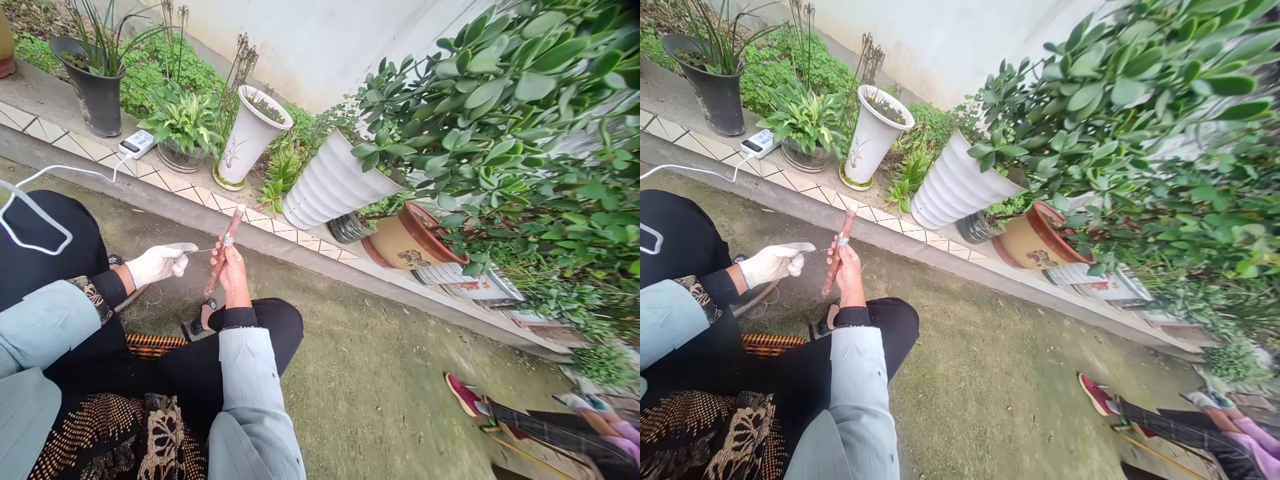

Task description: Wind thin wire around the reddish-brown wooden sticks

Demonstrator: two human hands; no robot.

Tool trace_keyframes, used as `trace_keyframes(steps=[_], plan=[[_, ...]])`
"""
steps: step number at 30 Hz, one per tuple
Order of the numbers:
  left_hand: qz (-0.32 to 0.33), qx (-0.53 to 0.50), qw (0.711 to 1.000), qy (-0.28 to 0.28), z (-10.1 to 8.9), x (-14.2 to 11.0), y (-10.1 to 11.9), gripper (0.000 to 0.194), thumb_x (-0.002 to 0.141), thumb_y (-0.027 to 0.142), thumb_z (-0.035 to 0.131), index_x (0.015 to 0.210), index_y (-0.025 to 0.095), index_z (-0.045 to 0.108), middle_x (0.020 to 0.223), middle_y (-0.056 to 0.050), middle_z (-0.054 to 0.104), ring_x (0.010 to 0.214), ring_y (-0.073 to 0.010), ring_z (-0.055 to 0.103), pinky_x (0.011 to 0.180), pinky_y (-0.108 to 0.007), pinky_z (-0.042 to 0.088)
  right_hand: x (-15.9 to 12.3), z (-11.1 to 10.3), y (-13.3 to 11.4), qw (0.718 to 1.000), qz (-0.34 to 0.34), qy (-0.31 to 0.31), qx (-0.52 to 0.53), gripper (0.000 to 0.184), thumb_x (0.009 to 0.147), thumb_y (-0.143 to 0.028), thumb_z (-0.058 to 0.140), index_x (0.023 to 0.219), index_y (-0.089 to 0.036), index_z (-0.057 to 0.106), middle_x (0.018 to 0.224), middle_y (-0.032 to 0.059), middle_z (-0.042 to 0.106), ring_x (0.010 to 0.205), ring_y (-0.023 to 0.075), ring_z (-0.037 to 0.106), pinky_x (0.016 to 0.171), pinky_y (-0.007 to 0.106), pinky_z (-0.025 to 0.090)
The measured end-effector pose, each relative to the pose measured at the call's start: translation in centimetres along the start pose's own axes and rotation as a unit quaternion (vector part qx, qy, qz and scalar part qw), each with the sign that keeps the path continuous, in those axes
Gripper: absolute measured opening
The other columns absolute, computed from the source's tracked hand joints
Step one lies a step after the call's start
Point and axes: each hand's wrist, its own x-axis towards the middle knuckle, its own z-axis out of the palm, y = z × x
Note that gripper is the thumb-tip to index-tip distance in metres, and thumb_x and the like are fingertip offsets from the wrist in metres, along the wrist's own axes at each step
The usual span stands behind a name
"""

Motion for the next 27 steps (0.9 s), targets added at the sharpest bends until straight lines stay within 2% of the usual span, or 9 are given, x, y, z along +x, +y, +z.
trace_keyframes(steps=[6, 11, 16, 18, 21, 23, 24, 25, 27], plan=[[0.025, 0.028, 0.999, 0.016, -0.2, 0.3, -0.1, 0.022, 0.086, 0.026, 0.059, 0.097, 0.010, 0.069, 0.072, -0.009, 0.065, 0.057, -0.0157, 0.059, 0.056, -0.029, 0.049, -0.2, 0.2, -0.4, 1.000, -0.003, 0.014, 0.000, 0.026, 0.079, -0.036, 0.067, 0.099, -0.019, 0.065, 0.089, 0.0031, 0.060, 0.070, 0.0094, 0.052, 0.054, 0.021, 0.044], [0.019, -0.005, 0.999, 0.031, 0.1, 0.3, -0.1, 0.038, 0.091, 0.043, 0.051, 0.091, 0.010, 0.068, 0.071, -0.011, 0.067, 0.061, -0.0205, 0.064, 0.061, -0.036, 0.054, 0.0, 0.0, 0.0, 0.999, 0.004, 0.037, 0.019, 0.024, 0.079, -0.034, 0.067, 0.097, -0.019, 0.065, 0.084, 0.0008, 0.057, 0.067, 0.0082, 0.051, 0.053, 0.020, 0.044], [0.028, -0.041, 0.998, 0.036, -0.2, 0.1, -0.3, 0.046, 0.089, 0.054, 0.049, 0.088, 0.012, 0.067, 0.076, -0.012, 0.069, 0.055, -0.0194, 0.062, 0.056, -0.036, 0.053, 0.0, -0.3, 0.0, 0.999, -0.007, 0.045, 0.020, 0.025, 0.078, -0.034, 0.067, 0.098, -0.019, 0.065, 0.084, 0.0009, 0.057, 0.067, 0.0083, 0.052, 0.053, 0.019, 0.044], [0.022, -0.011, 0.998, 0.060, -0.7, 0.2, -0.4, 0.039, 0.087, 0.047, 0.056, 0.093, 0.010, 0.067, 0.076, -0.012, 0.069, 0.054, -0.0198, 0.063, 0.055, -0.035, 0.052, 0.0, -0.4, -0.3, 0.998, -0.028, 0.057, 0.013, 0.024, 0.080, -0.035, 0.065, 0.099, -0.020, 0.064, 0.085, 0.0011, 0.057, 0.068, 0.0083, 0.052, 0.055, 0.020, 0.045], [0.040, 0.058, 0.989, 0.129, -1.5, 0.7, -0.5, 0.030, 0.075, 0.019, 0.065, 0.103, 0.010, 0.064, 0.085, -0.012, 0.070, 0.064, -0.0208, 0.067, 0.062, -0.034, 0.054, -0.1, -0.3, -0.7, 0.996, -0.048, 0.070, 0.009, 0.024, 0.082, -0.036, 0.063, 0.101, -0.022, 0.063, 0.088, 0.0016, 0.058, 0.069, 0.0088, 0.052, 0.056, 0.020, 0.045], [0.097, 0.119, 0.965, 0.214, -1.7, 0.9, -0.6, 0.037, 0.067, 0.011, 0.063, 0.104, 0.011, 0.063, 0.092, -0.012, 0.069, 0.072, -0.0207, 0.067, 0.068, -0.035, 0.054, -0.1, -0.2, -0.9, 0.996, -0.047, 0.072, 0.005, 0.024, 0.083, -0.036, 0.062, 0.101, -0.022, 0.063, 0.088, 0.0019, 0.058, 0.070, 0.0090, 0.052, 0.056, 0.020, 0.045], [0.145, 0.165, 0.940, 0.263, -1.6, 0.9, -0.6, 0.039, 0.065, 0.012, 0.062, 0.104, 0.012, 0.063, 0.094, -0.011, 0.069, 0.076, -0.0209, 0.067, 0.071, -0.036, 0.054, -0.1, -0.1, -0.9, 0.996, -0.044, 0.074, 0.000, 0.024, 0.083, -0.037, 0.062, 0.101, -0.022, 0.063, 0.088, 0.0021, 0.058, 0.070, 0.0091, 0.052, 0.057, 0.021, 0.045], [0.204, 0.224, 0.903, 0.304, -1.3, 0.8, -0.6, 0.040, 0.065, 0.014, 0.062, 0.105, 0.013, 0.062, 0.098, -0.010, 0.067, 0.082, -0.0214, 0.066, 0.076, -0.037, 0.053, -0.1, 0.0, -0.8, 0.996, -0.041, 0.077, -0.005, 0.024, 0.083, -0.037, 0.061, 0.101, -0.021, 0.063, 0.088, 0.0021, 0.058, 0.070, 0.0092, 0.052, 0.057, 0.021, 0.045], [0.333, 0.375, 0.799, 0.333, -0.6, 0.4, -0.5, 0.044, 0.067, 0.019, 0.064, 0.111, 0.015, 0.059, 0.110, -0.010, 0.063, 0.097, -0.0233, 0.062, 0.088, -0.040, 0.050, -0.2, 0.1, -0.8, 0.996, -0.036, 0.083, -0.013, 0.024, 0.083, -0.038, 0.061, 0.101, -0.021, 0.063, 0.088, 0.0023, 0.059, 0.070, 0.0094, 0.052, 0.058, 0.021, 0.046]])
